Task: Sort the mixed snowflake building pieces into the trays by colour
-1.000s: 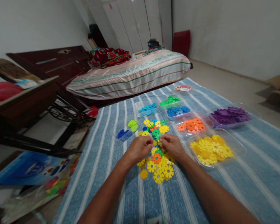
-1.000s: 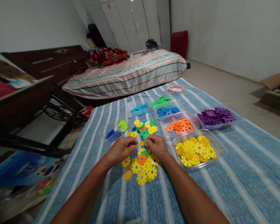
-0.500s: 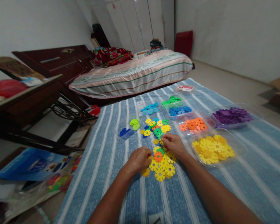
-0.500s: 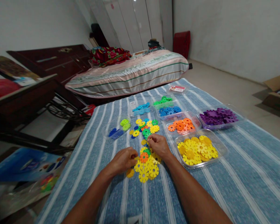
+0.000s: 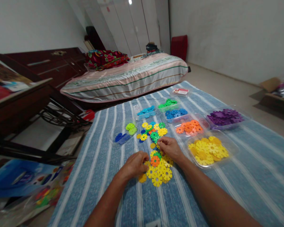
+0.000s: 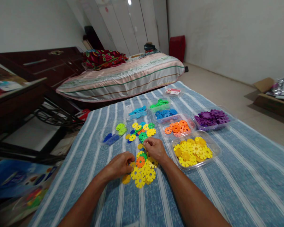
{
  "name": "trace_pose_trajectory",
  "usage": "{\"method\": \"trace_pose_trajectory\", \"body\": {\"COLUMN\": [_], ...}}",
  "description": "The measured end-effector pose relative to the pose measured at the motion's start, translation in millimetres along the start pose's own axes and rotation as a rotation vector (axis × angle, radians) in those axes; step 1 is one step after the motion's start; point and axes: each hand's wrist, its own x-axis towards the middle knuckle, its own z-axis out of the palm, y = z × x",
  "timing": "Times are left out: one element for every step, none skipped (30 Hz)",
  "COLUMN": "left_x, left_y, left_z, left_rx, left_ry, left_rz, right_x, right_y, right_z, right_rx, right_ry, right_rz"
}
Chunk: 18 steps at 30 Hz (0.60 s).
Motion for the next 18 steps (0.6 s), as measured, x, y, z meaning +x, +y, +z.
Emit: {"method": "trace_pose_trajectory", "body": {"left_x": [0.3, 0.8, 1.1, 1.3, 1.3, 1.0, 0.5, -0.2, -1.0, -1.7, -2.1, -2.2, -1.7, -0.7, 0.8, 2.7, 4.8, 6.9], "left_y": [0.2, -0.1, -1.1, -2.7, -5.0, -7.8, -11.0, -14.2, -17.1, -19.4, -20.3, -19.5, -16.4, -10.5, -1.7, 10.0, 24.1, 39.8], "left_z": [-0.4, -0.3, 0.3, 1.4, 2.7, 4.0, 4.9, 5.3, 4.8, 3.3, 0.9, -2.2, -5.8, -9.5, -13.3, -16.8, -20.1, -23.1], "left_rx": [-0.020, -0.048, -0.083, -0.126, -0.175, -0.227, -0.279, -0.326, -0.367, -0.401, -0.431, -0.457, -0.479, -0.498, -0.523, -0.557, -0.608, -0.688], "left_ry": [-0.009, -0.018, -0.028, -0.037, -0.047, -0.053, -0.052, -0.046, -0.035, -0.023, -0.010, -0.001, 0.006, 0.012, 0.015, 0.018, 0.010, 0.003], "left_rz": [-0.008, -0.019, -0.030, -0.040, -0.044, -0.045, -0.045, -0.044, -0.042, -0.043, -0.044, -0.046, -0.043, -0.033, -0.012, 0.022, 0.071, 0.133], "right_x": [-0.1, -0.3, -0.5, -0.7, -0.9, -1.1, -1.3, -1.5, -1.6, -1.6, -1.6, -1.5, -1.2, -1.0, -0.7, -0.4, -0.1, 0.0], "right_y": [-0.4, -1.0, -1.8, -2.7, -3.7, -4.7, -5.7, -6.4, -6.9, -6.9, -6.6, -5.7, -4.4, -2.7, -0.8, 1.2, 3.0, 4.7], "right_z": [0.1, 0.1, 0.1, 0.1, 0.1, 0.0, 0.0, -0.1, -0.1, 0.0, 0.0, 0.0, -0.1, -0.3, -0.8, -1.6, -2.7, -4.0], "right_rx": [0.001, 0.003, 0.004, 0.005, 0.007, 0.009, 0.010, 0.010, 0.008, 0.003, -0.003, -0.010, -0.019, -0.027, -0.035, -0.040, -0.041, -0.042], "right_ry": [0.002, 0.004, 0.004, 0.004, 0.004, 0.004, 0.005, 0.007, 0.010, 0.011, 0.011, 0.012, 0.012, 0.010, 0.011, 0.008, 0.001, -0.010], "right_rz": [0.002, 0.005, 0.007, 0.008, 0.007, 0.006, 0.004, 0.002, 0.003, 0.005, 0.005, 0.005, 0.003, -0.001, -0.007, -0.016, -0.029, -0.044]}}
